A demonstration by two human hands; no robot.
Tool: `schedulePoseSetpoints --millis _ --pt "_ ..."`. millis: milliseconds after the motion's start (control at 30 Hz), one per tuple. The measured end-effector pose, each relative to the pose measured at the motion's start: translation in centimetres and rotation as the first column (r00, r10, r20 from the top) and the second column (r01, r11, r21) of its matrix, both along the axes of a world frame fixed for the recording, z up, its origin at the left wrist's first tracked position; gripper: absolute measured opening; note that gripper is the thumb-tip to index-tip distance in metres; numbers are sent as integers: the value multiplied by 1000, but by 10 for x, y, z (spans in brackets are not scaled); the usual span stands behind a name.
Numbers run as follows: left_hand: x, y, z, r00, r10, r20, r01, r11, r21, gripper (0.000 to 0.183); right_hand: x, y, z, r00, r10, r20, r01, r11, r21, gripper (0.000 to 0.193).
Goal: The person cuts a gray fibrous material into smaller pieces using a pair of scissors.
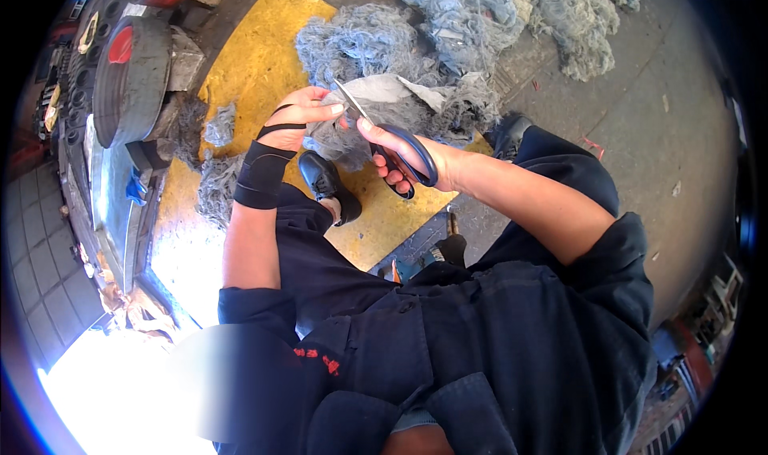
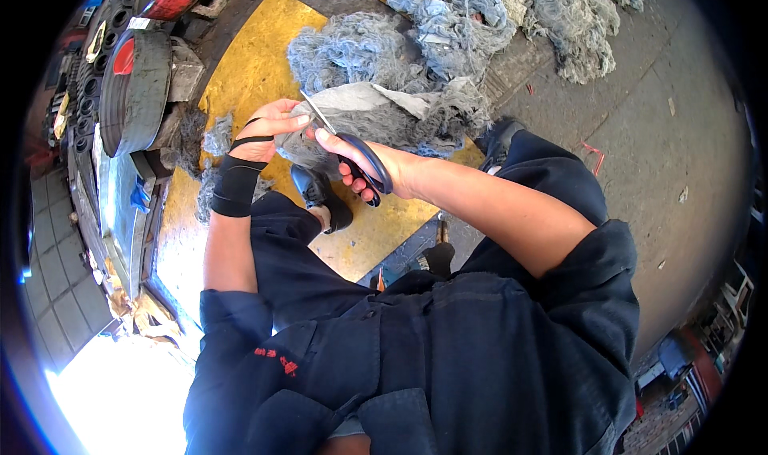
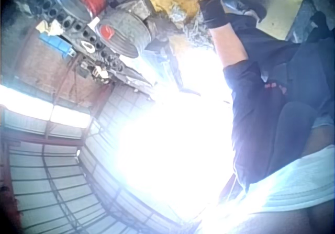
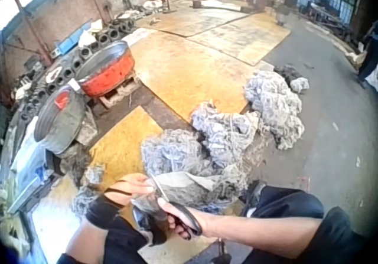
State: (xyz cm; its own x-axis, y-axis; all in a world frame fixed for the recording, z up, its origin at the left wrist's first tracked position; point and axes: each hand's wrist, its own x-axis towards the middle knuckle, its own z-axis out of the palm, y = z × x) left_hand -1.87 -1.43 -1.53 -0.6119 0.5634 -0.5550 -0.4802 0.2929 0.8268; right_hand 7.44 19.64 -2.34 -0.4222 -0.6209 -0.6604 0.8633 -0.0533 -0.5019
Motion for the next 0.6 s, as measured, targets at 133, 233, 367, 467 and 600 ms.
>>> schedulePoseSetpoints --millis 133,233,367,467,600 --pt "-3 1 1 1000 -28 7 28 1000 -10 31 -1 4 4 1000 12 -10 -11 998 67 63" --pt "-4 -4 1 999 -21 27 22 999 -41 27 -1 5 6 998 34 -47 -27 991 132 63" --pt "-4 -6 -1 999 -8 -38 6 999 -40 25 -2 9 3 990 52 -128 -29 985 172 68" --pt "-4 -5 0 997 -21 -77 20 1000 -17 25 -2 11 4 985 54 -161 -26 985 171 68" --pt "-2 -3 5 999 -35 -13 35 999 25 25 -4 11 1 979 97 -179 -68 985 161 62"
